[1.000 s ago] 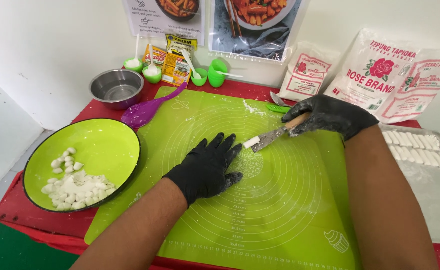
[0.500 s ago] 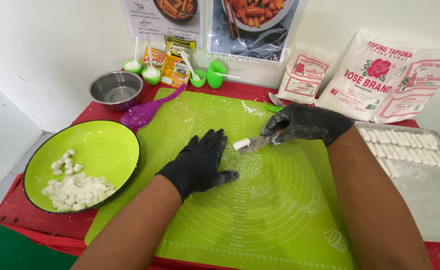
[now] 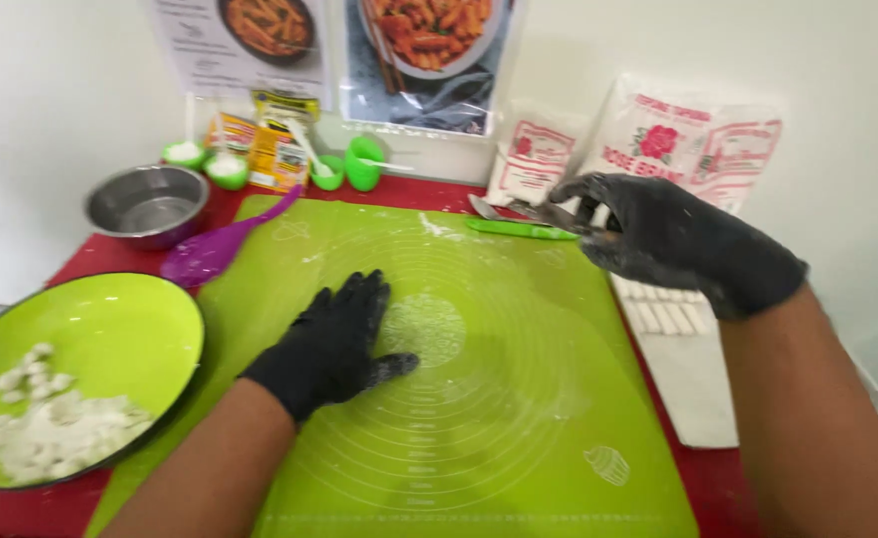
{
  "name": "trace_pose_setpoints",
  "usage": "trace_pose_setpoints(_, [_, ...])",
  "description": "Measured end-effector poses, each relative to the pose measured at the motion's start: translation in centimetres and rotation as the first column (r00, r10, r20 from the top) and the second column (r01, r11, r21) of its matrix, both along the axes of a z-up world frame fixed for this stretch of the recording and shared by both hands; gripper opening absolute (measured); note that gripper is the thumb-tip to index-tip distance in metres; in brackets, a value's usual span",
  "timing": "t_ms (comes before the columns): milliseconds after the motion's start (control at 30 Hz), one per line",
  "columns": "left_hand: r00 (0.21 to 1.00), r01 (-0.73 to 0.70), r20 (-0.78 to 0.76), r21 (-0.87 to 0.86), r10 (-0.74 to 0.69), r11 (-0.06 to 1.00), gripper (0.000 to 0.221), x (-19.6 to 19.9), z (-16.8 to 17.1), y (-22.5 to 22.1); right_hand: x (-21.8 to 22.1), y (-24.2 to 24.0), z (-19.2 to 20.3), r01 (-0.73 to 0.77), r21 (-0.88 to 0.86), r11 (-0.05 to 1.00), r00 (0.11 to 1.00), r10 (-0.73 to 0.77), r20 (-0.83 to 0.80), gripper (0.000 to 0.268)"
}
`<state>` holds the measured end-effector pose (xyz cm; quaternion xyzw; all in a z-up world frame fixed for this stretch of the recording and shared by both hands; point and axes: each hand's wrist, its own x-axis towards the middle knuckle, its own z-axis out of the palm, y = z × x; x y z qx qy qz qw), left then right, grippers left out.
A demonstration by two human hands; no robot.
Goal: Cutting small pieces of dough from a roll and arranging them on a metal tray for processing.
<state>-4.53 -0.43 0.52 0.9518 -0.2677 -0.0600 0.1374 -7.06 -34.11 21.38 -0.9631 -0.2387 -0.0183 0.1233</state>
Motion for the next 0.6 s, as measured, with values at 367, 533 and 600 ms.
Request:
trace_pose_setpoints(367, [0.995,0.016,0.093,0.106,-0.026,0.994,0.106,0.6,-0.8,0.1,-10.4,-16.5,-8.2,0.157,-0.003,0.988,0.962,-0.152,0.225,0.051])
trace_pose_setpoints(533, [0.986,0.040,0.154,0.111,-0.057,0.993,0.106,0.9,-1.3,0.2,-12.0,-18.0,-9.3,0.204,0.092,0.975,0.977,-0.209,0.049,0.066])
trace_pose_setpoints(600, [0.994,0.021,0.102,0.094,-0.030,0.995,0.106,0.8,-1.2,0.3,-12.2,-17.9,-9.4,0.363,0.305,0.880,0.932,-0.344,-0.114,0.053])
